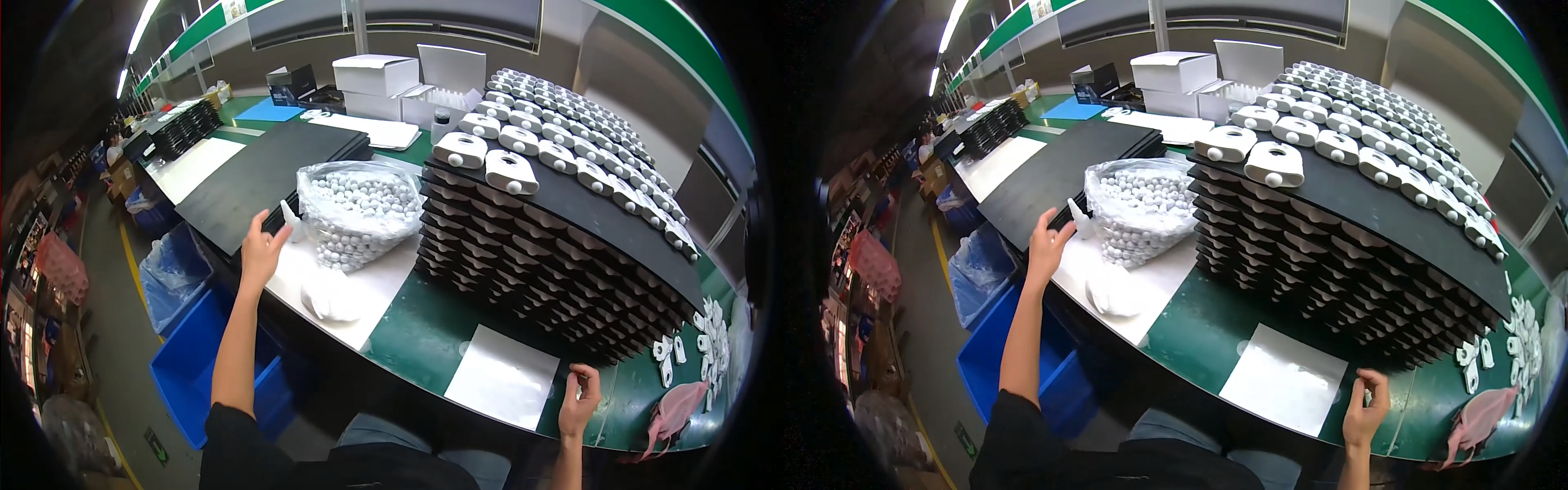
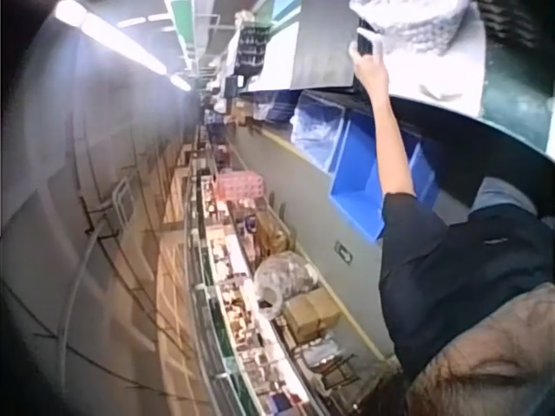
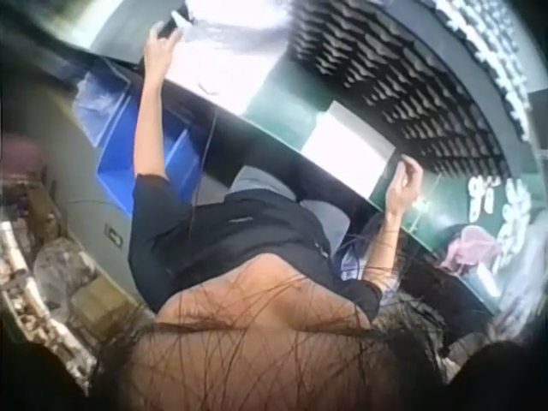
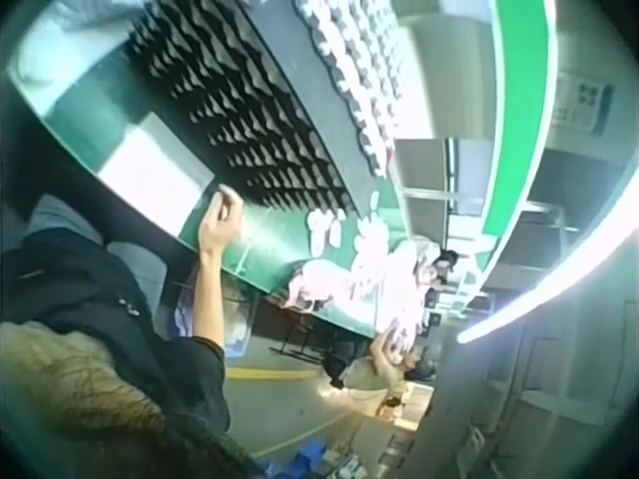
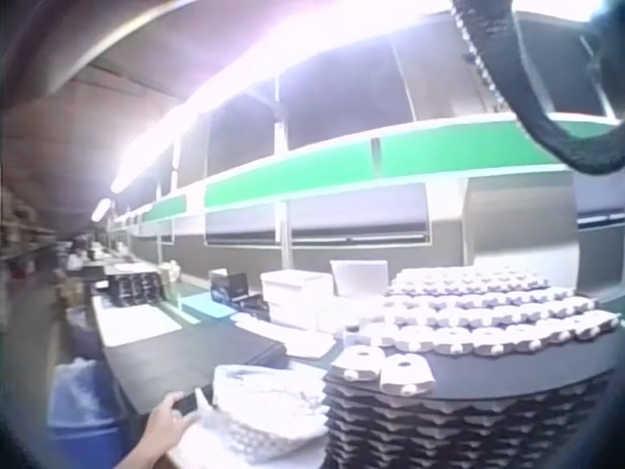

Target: The recorder is assembling small white plastic housings by inserting a circular component and stacking the finished units.

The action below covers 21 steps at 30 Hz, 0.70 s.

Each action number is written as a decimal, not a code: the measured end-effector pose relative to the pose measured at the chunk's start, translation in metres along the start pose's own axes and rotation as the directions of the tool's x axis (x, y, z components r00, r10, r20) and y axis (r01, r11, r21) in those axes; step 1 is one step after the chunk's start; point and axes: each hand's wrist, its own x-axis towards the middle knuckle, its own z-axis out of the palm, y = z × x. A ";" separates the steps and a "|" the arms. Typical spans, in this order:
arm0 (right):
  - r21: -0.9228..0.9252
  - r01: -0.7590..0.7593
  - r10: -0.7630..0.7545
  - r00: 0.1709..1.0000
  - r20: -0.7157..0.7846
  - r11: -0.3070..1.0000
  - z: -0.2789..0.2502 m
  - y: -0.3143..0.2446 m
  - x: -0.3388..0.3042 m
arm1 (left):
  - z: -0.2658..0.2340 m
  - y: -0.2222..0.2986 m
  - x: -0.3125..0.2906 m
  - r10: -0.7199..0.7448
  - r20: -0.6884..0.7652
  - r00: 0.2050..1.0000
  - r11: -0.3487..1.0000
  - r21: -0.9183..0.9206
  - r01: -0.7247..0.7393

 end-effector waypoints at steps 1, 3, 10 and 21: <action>-0.010 -0.004 0.004 1.000 0.013 1.000 0.000 0.000 0.000 | 0.005 -0.005 0.012 -0.021 -0.064 0.998 1.000 -0.019 0.020; -0.025 -0.005 0.005 1.000 0.017 1.000 -0.001 -0.001 0.000 | 0.018 -0.017 0.031 -0.039 -0.125 0.991 0.998 -0.045 0.034; 0.013 0.032 -0.031 0.999 -0.039 0.999 -0.004 -0.010 -0.002 | 0.019 -0.024 0.043 0.089 -0.267 0.960 0.993 -0.050 -0.106; 0.381 -0.880 0.255 0.453 0.854 0.285 0.047 -0.099 0.006 | 0.041 0.192 -0.133 0.569 0.643 0.513 0.629 -0.742 0.232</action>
